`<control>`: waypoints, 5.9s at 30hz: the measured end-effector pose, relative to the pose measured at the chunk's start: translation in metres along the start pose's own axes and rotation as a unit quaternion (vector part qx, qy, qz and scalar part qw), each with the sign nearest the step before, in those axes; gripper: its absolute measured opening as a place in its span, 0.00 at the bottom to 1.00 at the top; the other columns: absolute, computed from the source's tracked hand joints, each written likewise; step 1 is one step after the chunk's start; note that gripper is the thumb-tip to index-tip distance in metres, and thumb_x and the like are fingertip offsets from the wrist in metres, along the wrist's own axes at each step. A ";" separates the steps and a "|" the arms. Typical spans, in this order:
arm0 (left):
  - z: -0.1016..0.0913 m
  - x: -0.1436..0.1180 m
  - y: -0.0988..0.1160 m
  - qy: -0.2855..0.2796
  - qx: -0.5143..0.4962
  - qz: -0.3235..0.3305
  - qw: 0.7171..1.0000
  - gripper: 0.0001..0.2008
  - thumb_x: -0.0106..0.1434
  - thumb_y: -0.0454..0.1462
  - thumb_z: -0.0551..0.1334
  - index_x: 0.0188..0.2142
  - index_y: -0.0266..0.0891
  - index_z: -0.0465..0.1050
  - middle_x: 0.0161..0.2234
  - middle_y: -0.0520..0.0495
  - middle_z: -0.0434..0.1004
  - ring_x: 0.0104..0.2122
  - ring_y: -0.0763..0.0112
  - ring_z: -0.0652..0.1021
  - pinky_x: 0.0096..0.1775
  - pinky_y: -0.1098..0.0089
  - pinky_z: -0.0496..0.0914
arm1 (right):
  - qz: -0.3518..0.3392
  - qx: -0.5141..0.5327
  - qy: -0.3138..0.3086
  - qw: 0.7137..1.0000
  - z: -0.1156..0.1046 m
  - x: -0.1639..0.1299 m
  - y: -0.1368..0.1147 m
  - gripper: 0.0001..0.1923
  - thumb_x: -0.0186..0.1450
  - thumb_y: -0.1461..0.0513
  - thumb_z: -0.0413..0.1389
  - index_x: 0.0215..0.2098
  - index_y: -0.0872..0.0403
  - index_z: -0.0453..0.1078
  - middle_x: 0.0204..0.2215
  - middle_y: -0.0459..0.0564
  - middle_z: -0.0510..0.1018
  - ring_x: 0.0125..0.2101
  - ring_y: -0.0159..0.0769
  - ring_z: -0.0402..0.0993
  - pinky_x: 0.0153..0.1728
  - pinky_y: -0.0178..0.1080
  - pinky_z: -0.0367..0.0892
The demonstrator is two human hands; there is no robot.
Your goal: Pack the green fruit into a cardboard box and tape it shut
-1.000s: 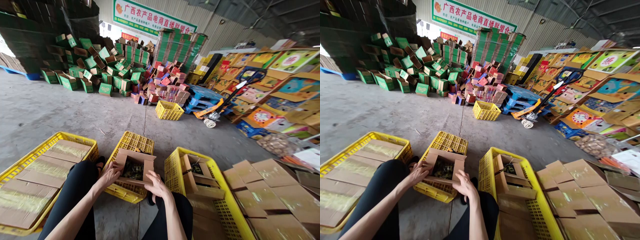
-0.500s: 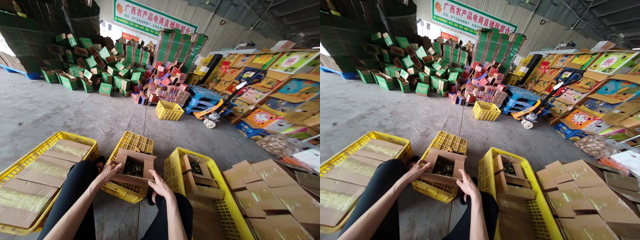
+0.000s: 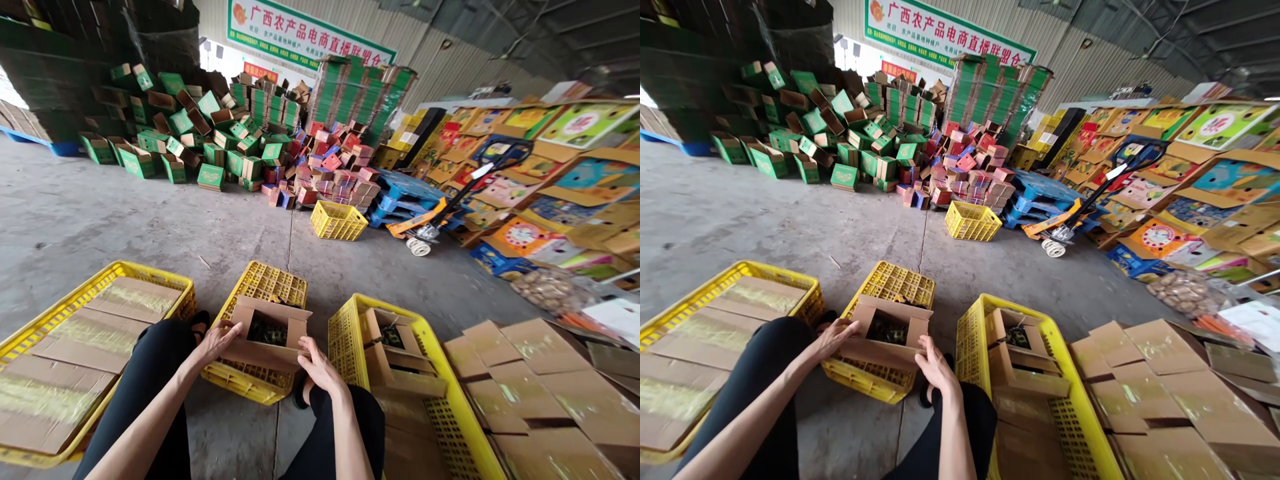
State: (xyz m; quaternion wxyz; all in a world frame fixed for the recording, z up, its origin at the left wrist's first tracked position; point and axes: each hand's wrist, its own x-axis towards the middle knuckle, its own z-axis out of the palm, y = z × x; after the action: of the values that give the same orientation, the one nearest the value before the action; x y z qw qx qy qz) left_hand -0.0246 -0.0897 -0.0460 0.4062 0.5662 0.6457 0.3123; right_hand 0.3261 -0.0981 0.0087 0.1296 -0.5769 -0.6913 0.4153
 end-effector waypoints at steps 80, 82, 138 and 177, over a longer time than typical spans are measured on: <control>0.011 -0.013 -0.029 0.143 -0.032 -0.023 0.989 0.21 0.58 0.53 0.63 0.35 0.39 0.82 0.34 0.43 0.87 0.38 0.53 0.86 0.39 0.63 0.77 | 0.020 -0.067 0.187 0.980 0.008 0.008 0.011 0.06 0.61 0.58 0.54 0.26 0.48 0.65 0.26 0.47 0.79 0.33 0.42 0.80 0.35 0.37 0.68; 0.011 -0.012 -0.030 0.144 -0.032 -0.021 0.989 0.21 0.58 0.53 0.63 0.35 0.38 0.82 0.33 0.43 0.87 0.37 0.53 0.85 0.37 0.64 0.76 | 0.023 -0.069 0.195 0.978 0.010 0.010 0.015 0.05 0.60 0.58 0.54 0.28 0.48 0.66 0.28 0.48 0.80 0.34 0.42 0.80 0.36 0.37 0.68; 0.011 -0.003 -0.029 0.156 0.018 -0.008 0.988 0.12 0.59 0.46 0.64 0.32 0.40 0.79 0.35 0.43 0.85 0.38 0.55 0.84 0.41 0.62 0.76 | 0.061 -0.098 0.240 0.964 0.022 0.023 0.016 0.04 0.59 0.65 0.57 0.31 0.49 0.74 0.34 0.48 0.85 0.39 0.42 0.84 0.43 0.38 0.72; 0.004 -0.008 -0.007 0.158 0.028 -0.062 0.985 0.05 0.57 0.40 0.67 0.30 0.41 0.80 0.32 0.47 0.86 0.37 0.57 0.85 0.37 0.67 0.74 | 0.101 -0.076 0.236 0.964 0.024 0.030 0.017 0.08 0.59 0.64 0.59 0.37 0.50 0.77 0.36 0.50 0.87 0.40 0.43 0.85 0.42 0.39 0.74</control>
State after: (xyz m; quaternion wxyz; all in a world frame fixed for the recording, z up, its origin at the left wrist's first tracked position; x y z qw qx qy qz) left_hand -0.0240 -0.0991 -0.0526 0.3012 0.4800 0.7442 0.3537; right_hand 0.3131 -0.0816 -0.0279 0.2024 -0.7333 -0.6090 0.2245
